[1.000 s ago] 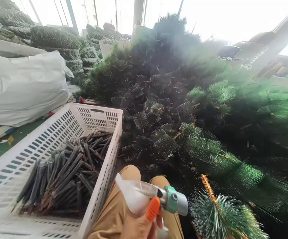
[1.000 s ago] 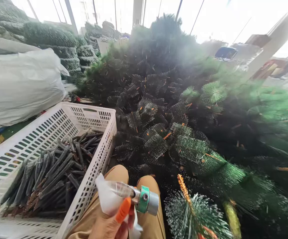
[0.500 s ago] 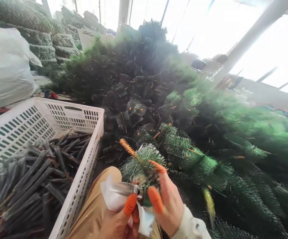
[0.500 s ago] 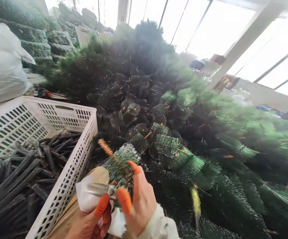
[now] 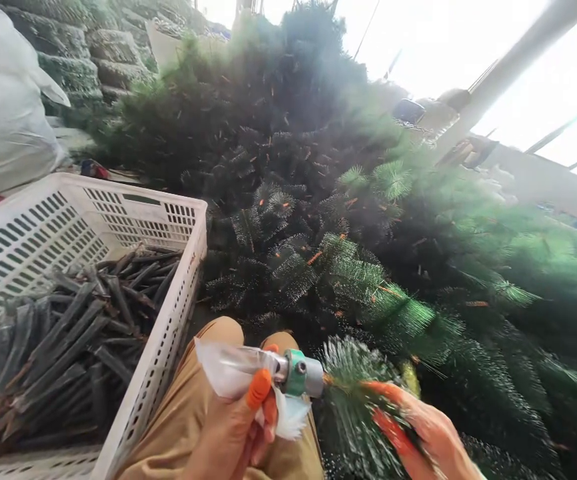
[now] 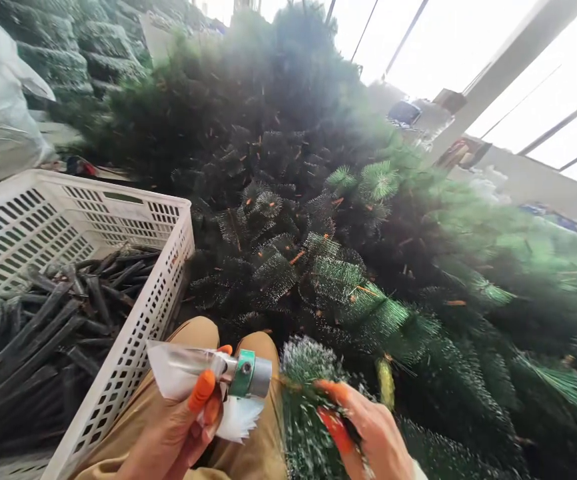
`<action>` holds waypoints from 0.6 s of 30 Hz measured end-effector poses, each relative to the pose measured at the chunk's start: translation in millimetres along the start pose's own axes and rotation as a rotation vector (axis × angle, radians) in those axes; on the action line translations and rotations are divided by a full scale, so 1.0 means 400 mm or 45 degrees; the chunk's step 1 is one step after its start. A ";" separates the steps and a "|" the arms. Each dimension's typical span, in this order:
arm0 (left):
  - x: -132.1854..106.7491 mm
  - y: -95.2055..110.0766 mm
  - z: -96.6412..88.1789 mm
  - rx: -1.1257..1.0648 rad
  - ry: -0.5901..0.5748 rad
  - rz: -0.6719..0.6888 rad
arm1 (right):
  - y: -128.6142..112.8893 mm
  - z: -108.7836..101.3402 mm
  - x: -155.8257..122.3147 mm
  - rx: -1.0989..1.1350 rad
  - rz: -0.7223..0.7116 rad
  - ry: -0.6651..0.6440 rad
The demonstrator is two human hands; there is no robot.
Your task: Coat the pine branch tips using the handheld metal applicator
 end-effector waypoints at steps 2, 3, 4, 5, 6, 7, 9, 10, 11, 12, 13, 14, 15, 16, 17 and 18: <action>-0.001 0.003 -0.002 0.016 -0.008 0.031 | -0.069 0.059 0.083 -0.035 -0.052 0.080; 0.000 0.006 -0.004 0.019 -0.016 0.042 | -0.097 0.082 0.112 0.044 -0.039 0.087; 0.002 0.009 -0.008 0.011 -0.028 0.049 | -0.114 0.096 0.128 0.162 0.022 0.086; 0.005 0.013 -0.013 -0.014 -0.040 0.058 | -0.120 0.105 0.131 0.321 0.122 0.077; 0.008 0.019 -0.018 -0.046 -0.046 0.074 | -0.112 0.110 0.123 0.482 0.278 0.055; 0.011 0.023 -0.024 -0.073 -0.044 0.088 | -0.094 0.117 0.104 0.616 0.466 0.015; 0.017 0.025 -0.030 -0.083 -0.028 0.114 | -0.051 0.131 0.055 0.779 0.792 -0.024; 0.017 0.022 -0.030 -0.062 -0.021 0.115 | -0.032 0.135 0.035 0.822 0.885 0.022; 0.016 0.016 -0.026 -0.030 -0.024 0.102 | -0.019 0.140 0.022 0.850 0.921 0.086; 0.013 0.010 -0.022 0.006 -0.041 0.080 | -0.009 0.144 0.015 0.881 0.923 0.146; 0.009 0.010 -0.019 0.025 -0.055 0.073 | 0.000 0.145 0.010 0.911 0.918 0.195; 0.005 0.017 -0.021 0.015 -0.053 0.091 | 0.011 0.144 0.007 0.926 0.925 0.214; 0.003 0.033 -0.030 -0.022 -0.029 0.123 | 0.027 0.138 0.001 0.896 0.937 0.204; 0.003 0.056 -0.044 -0.080 0.006 0.157 | 0.047 0.125 -0.008 0.803 0.935 0.159; 0.007 0.088 -0.068 -0.149 0.072 0.203 | 0.071 0.108 -0.022 0.618 0.905 0.070; 0.015 0.122 -0.099 -0.213 0.160 0.228 | 0.096 0.092 -0.042 0.367 0.856 -0.072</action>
Point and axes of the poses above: each hand's wrist, its own x-axis towards the middle knuckle, its own z-axis out of the palm, y = z × x, the point moved 5 cm from there along x, towards the middle knuckle, and after that the axes turned 11 degrees about y, right-handed, at the moved point
